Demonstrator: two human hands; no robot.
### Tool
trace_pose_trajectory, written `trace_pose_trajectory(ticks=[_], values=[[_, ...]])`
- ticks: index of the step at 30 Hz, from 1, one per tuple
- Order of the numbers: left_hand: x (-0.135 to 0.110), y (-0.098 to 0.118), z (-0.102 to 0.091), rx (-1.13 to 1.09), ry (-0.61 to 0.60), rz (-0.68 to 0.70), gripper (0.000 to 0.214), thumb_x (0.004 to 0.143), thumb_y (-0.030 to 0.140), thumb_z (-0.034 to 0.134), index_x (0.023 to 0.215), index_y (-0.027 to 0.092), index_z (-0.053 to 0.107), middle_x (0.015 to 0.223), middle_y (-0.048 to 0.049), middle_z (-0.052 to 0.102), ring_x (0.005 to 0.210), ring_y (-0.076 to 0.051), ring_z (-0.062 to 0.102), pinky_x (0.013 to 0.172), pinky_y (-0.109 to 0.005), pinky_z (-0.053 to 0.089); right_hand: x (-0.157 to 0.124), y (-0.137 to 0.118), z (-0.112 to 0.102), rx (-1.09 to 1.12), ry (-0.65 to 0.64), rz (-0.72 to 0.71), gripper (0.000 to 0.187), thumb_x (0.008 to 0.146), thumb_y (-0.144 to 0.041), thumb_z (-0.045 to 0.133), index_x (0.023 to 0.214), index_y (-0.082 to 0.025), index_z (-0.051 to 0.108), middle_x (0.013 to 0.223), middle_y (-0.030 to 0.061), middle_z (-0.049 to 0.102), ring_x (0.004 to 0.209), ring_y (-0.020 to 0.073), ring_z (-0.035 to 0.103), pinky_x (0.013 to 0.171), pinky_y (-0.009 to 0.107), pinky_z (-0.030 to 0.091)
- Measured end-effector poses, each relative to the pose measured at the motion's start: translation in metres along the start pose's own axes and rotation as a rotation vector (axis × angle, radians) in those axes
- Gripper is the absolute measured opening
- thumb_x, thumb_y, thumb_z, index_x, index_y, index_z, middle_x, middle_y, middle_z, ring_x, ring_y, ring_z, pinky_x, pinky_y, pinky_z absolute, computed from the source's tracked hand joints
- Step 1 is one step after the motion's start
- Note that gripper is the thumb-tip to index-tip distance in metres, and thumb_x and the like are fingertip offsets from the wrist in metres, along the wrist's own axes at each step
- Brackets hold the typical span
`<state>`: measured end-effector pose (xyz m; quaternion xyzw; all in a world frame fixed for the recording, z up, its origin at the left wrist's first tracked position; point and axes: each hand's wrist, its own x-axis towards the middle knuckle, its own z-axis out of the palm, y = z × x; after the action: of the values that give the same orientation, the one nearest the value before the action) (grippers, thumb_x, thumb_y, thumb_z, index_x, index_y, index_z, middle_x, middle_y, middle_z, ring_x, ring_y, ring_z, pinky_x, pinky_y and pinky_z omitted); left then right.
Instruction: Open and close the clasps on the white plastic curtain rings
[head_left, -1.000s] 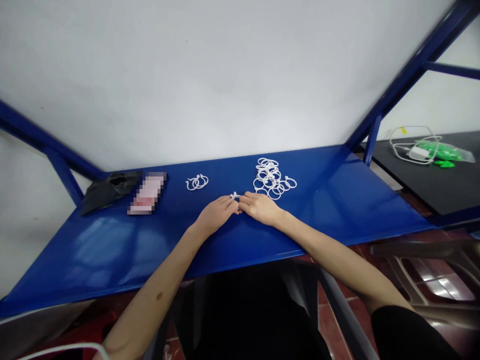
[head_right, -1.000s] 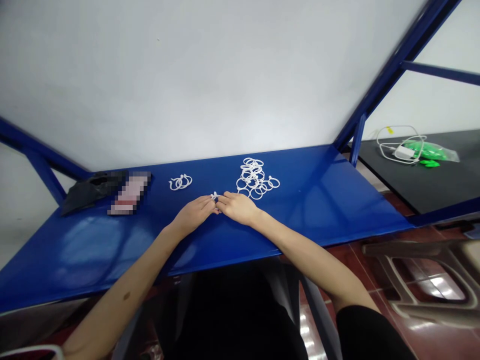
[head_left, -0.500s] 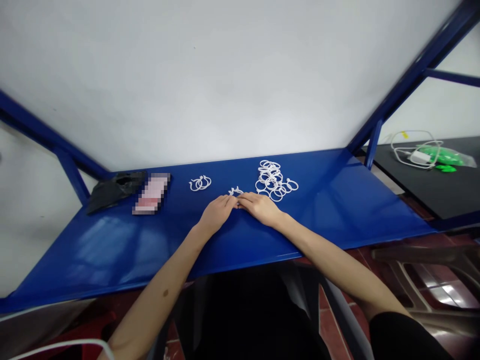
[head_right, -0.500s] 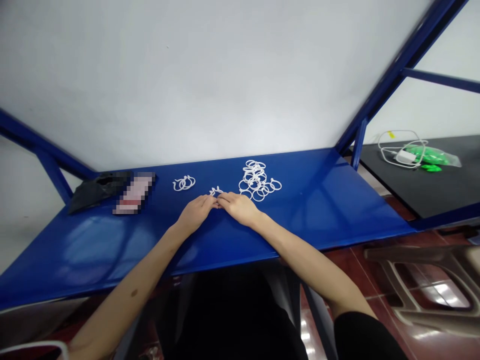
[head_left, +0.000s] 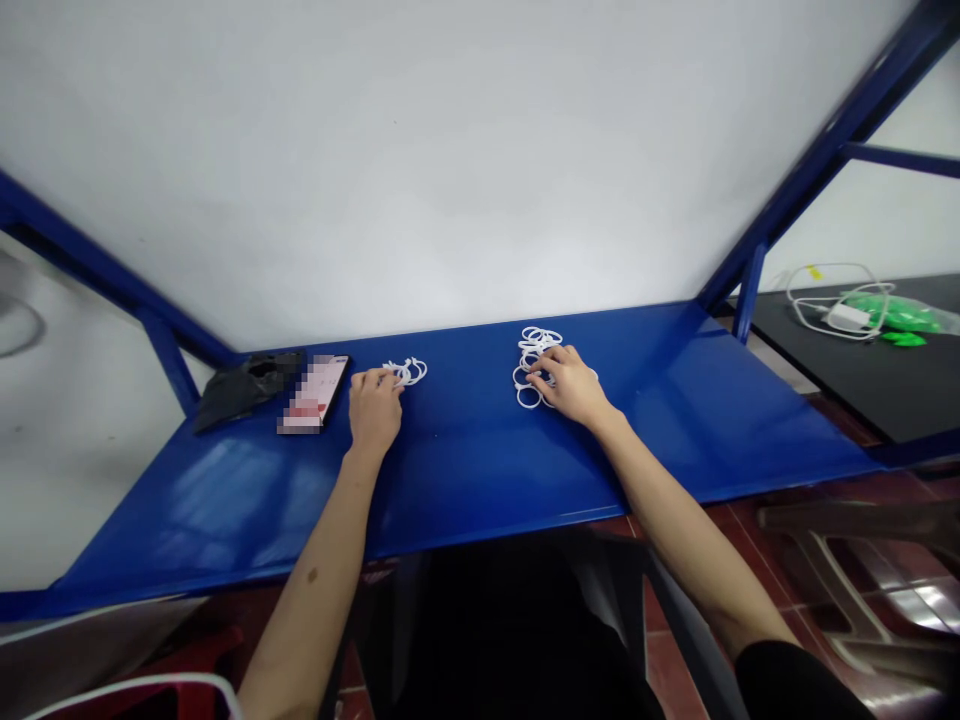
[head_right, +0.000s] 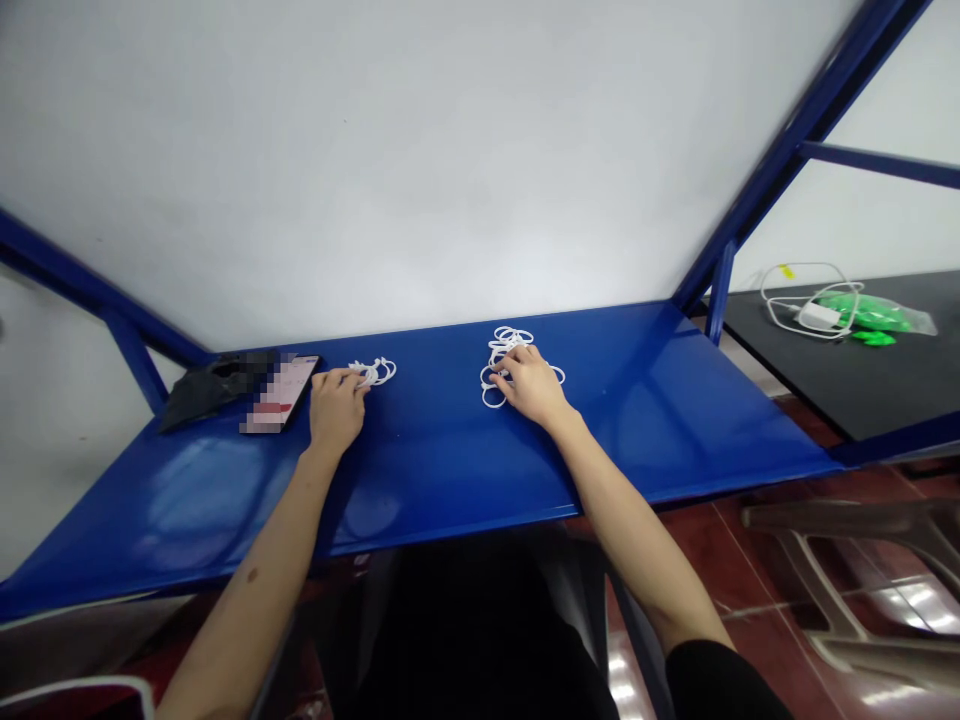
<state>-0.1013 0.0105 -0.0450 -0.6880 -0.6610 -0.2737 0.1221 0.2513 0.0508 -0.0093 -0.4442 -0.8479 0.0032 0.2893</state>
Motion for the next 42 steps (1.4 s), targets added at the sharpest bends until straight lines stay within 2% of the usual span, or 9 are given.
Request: trace_pose_trajectory(ticks=[9, 14, 18, 22, 25, 28, 33, 38, 42], values=[[-0.002, -0.003, -0.001, 0.035, -0.023, -0.096, 0.025, 0.088, 0.019, 0.055, 0.11, 0.016, 0.068, 0.115, -0.0156, 0.064, 0.111, -0.035, 0.049, 0.093, -0.05, 0.045, -0.004, 0.012, -0.004, 0.099, -0.218, -0.11, 0.025, 0.069, -0.039, 0.09, 0.09, -0.029, 0.081, 0.123, 0.0087, 0.058, 0.112, 0.0317, 0.048, 0.098, 0.05, 0.05], [-0.003, 0.003, 0.0, 0.046, 0.001, -0.172, 0.026, 0.087, 0.028, 0.062, 0.109, 0.014, 0.064, 0.111, -0.0162, 0.064, 0.109, -0.037, 0.05, 0.093, -0.051, 0.046, -0.003, 0.011, -0.001, 0.113, -0.244, -0.156, 0.003, 0.081, -0.028, 0.08, 0.083, -0.026, 0.081, 0.123, 0.0093, 0.057, 0.111, 0.0294, 0.048, 0.1, 0.05, 0.048], [-0.003, 0.014, 0.0, 0.045, 0.047, -0.199, 0.025, 0.086, 0.03, 0.064, 0.106, 0.014, 0.063, 0.11, -0.0169, 0.062, 0.111, -0.038, 0.051, 0.094, -0.054, 0.046, -0.002, 0.003, -0.001, 0.126, -0.217, -0.2, 0.007, 0.088, -0.024, 0.072, 0.084, -0.022, 0.078, 0.119, 0.0109, 0.058, 0.106, 0.0278, 0.052, 0.097, 0.049, 0.049], [-0.005, 0.039, -0.003, -0.11, 0.113, 0.064, 0.012, 0.093, 0.029, 0.059, 0.101, 0.02, 0.063, 0.106, -0.0113, 0.065, 0.108, -0.031, 0.059, 0.1, -0.052, 0.046, -0.003, -0.018, 0.005, 0.236, -0.2, -0.238, 0.013, 0.098, -0.022, 0.058, 0.098, -0.018, 0.07, 0.113, 0.0111, 0.061, 0.1, 0.0223, 0.06, 0.091, 0.039, 0.053], [-0.012, 0.065, -0.003, -0.238, 0.091, 0.384, 0.016, 0.099, 0.029, 0.055, 0.109, 0.021, 0.062, 0.111, -0.0096, 0.067, 0.108, -0.024, 0.063, 0.098, -0.041, 0.05, -0.006, -0.037, 0.013, 0.251, -0.218, -0.277, 0.017, 0.103, -0.025, 0.049, 0.104, -0.019, 0.065, 0.106, 0.0094, 0.063, 0.096, 0.0198, 0.063, 0.086, 0.034, 0.053], [-0.02, 0.084, 0.002, -0.261, 0.016, 0.583, 0.022, 0.1, 0.032, 0.054, 0.118, 0.019, 0.06, 0.117, -0.0106, 0.069, 0.108, -0.023, 0.066, 0.093, -0.037, 0.053, -0.009, -0.05, 0.022, 0.185, -0.229, -0.314, 0.019, 0.105, -0.027, 0.046, 0.101, -0.018, 0.063, 0.099, 0.0087, 0.064, 0.091, 0.02, 0.062, 0.082, 0.033, 0.053], [-0.024, 0.088, 0.008, -0.32, -0.182, 0.593, 0.022, 0.105, 0.03, 0.042, 0.107, 0.019, 0.062, 0.105, -0.0079, 0.07, 0.098, -0.021, 0.067, 0.089, -0.037, 0.055, -0.013, -0.054, 0.029, 0.229, -0.243, -0.319, 0.021, 0.104, -0.032, 0.049, 0.101, -0.018, 0.064, 0.098, 0.0082, 0.065, 0.093, 0.0201, 0.064, 0.082, 0.032, 0.054], [-0.02, 0.084, 0.005, -0.321, -0.215, 0.515, 0.022, 0.104, 0.022, 0.039, 0.109, 0.019, 0.061, 0.108, -0.0085, 0.067, 0.104, -0.021, 0.062, 0.094, -0.038, 0.054, -0.011, -0.053, 0.024, 0.276, -0.228, -0.293, 0.026, 0.101, -0.036, 0.055, 0.121, -0.019, 0.061, 0.122, 0.0112, 0.063, 0.102, 0.0216, 0.068, 0.084, 0.034, 0.058], [-0.018, 0.08, 0.003, -0.308, -0.233, 0.434, 0.019, 0.101, 0.019, 0.043, 0.107, 0.02, 0.061, 0.108, -0.009, 0.064, 0.106, -0.023, 0.06, 0.096, -0.042, 0.052, -0.005, -0.036, 0.01, 0.181, -0.085, -0.164, 0.026, 0.102, -0.033, 0.052, 0.12, -0.02, 0.064, 0.121, 0.0128, 0.063, 0.105, 0.0248, 0.066, 0.088, 0.04, 0.057]])
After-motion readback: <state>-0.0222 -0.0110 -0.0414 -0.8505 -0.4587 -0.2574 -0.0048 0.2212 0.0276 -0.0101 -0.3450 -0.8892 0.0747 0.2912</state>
